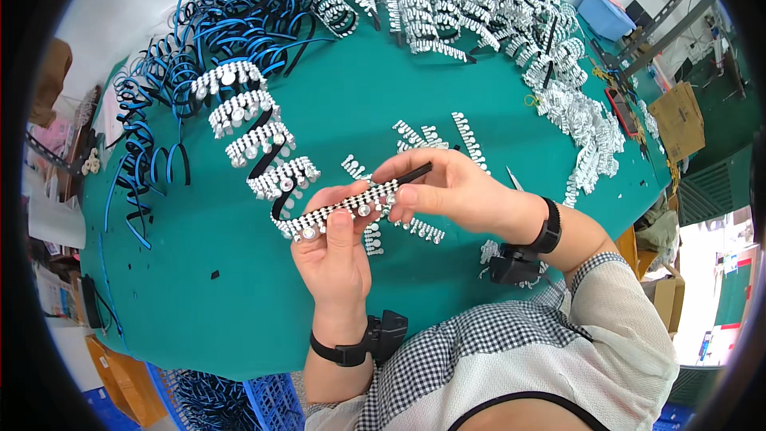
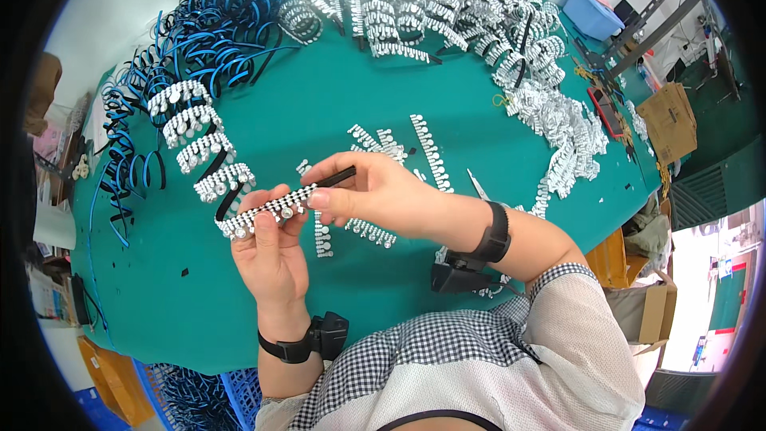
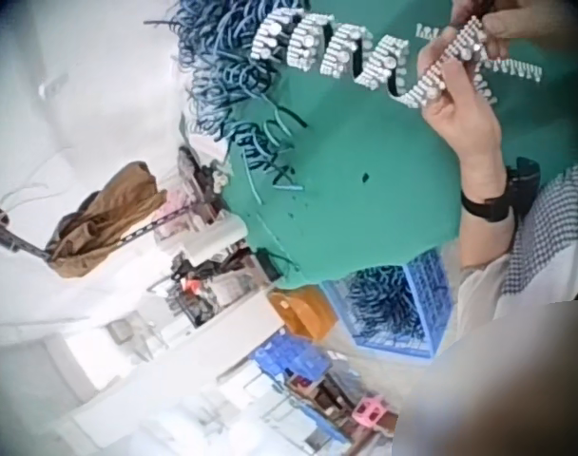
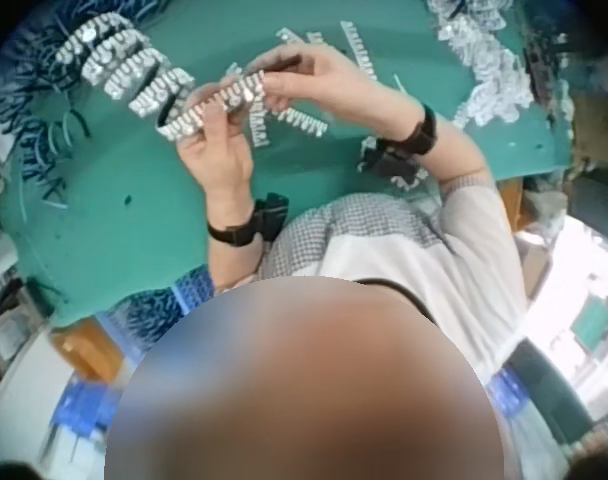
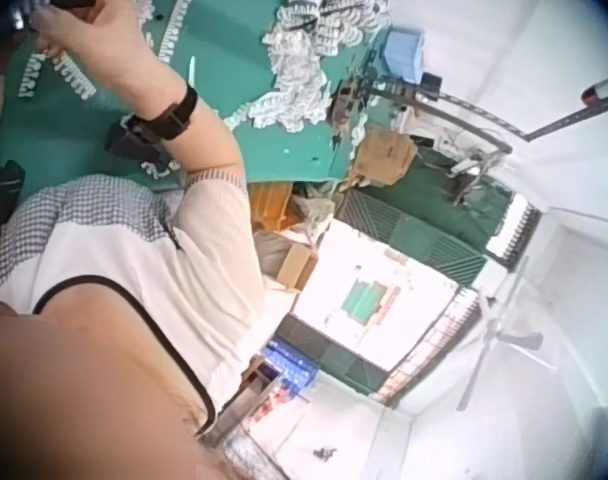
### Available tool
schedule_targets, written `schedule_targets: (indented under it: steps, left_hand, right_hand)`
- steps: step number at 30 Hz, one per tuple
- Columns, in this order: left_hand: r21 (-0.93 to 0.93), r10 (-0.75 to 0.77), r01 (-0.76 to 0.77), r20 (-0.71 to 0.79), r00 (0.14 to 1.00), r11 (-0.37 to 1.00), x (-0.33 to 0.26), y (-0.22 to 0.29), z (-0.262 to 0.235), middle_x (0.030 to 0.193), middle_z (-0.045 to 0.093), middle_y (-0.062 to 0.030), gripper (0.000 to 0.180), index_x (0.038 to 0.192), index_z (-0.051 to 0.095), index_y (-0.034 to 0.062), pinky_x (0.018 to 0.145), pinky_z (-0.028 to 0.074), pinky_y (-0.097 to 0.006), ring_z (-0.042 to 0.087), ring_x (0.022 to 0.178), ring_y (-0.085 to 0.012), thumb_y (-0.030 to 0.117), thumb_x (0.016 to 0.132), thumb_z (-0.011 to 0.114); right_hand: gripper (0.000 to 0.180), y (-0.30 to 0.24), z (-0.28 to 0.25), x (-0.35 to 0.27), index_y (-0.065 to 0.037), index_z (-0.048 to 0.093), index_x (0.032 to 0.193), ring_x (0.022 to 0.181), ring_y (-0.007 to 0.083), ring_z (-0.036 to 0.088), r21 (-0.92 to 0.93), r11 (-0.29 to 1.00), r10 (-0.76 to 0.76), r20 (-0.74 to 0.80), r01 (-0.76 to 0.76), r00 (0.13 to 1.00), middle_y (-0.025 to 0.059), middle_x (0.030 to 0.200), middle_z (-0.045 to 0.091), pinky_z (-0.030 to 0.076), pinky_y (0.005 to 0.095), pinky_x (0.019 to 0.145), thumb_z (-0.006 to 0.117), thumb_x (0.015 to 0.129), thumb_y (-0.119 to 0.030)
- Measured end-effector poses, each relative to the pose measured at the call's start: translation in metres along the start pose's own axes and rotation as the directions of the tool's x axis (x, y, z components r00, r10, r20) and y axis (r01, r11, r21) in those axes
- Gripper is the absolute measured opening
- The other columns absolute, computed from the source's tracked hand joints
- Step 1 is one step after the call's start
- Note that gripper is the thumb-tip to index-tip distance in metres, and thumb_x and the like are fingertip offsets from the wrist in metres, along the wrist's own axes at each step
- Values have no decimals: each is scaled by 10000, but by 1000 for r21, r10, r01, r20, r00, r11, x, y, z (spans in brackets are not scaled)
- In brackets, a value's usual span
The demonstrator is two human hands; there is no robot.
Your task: Assembling decorative headbands by attaching sequin strips and ribbons to black plastic bases using glue and scissors.
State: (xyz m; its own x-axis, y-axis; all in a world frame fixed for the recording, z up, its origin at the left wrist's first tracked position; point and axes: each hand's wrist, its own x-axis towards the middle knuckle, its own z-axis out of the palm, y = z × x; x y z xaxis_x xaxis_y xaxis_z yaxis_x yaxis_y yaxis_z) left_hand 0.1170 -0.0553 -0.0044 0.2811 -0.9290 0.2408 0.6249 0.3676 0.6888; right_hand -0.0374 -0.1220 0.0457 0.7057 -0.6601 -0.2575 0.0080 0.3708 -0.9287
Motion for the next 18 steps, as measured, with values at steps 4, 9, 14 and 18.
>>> schedule_targets:
  steps: [4,9,14,18]
  left_hand:
    - [-28,19,-18,13,1000,999,-1,2,0,1044,577,-176,225,1089,514,1,746,537,-334,605,866,-226,85,882,494]
    - [-13,20,-20,33,999,1000,-3,2,-2,1039,579,-169,222,1085,519,4,754,536,-336,606,867,-222,82,878,501]
    - [35,14,-15,37,999,999,-3,-1,2,1017,586,-173,211,1068,521,-18,746,538,-327,608,864,-219,70,877,497]
    - [27,-85,86,-37,996,996,-3,0,2,967,602,-178,207,1035,522,-57,750,517,-319,605,857,-211,65,867,521]
  right_hand:
    - [446,3,6,-1,4,483,1157,931,150,538,-54,969,-246,-93,242,965,99,1097,529,452,283,791,639,791,-199]
    - [287,-13,-5,1,6,572,1035,887,123,542,-171,957,-240,-20,233,971,63,974,584,447,263,773,614,817,-177]
    - [168,-11,-12,7,15,607,835,704,105,542,-598,752,-244,140,278,960,37,753,598,431,261,631,592,832,-152]
    - [262,6,-12,7,10,565,737,575,56,440,-455,846,-271,85,279,959,16,621,533,380,242,495,589,840,-230]
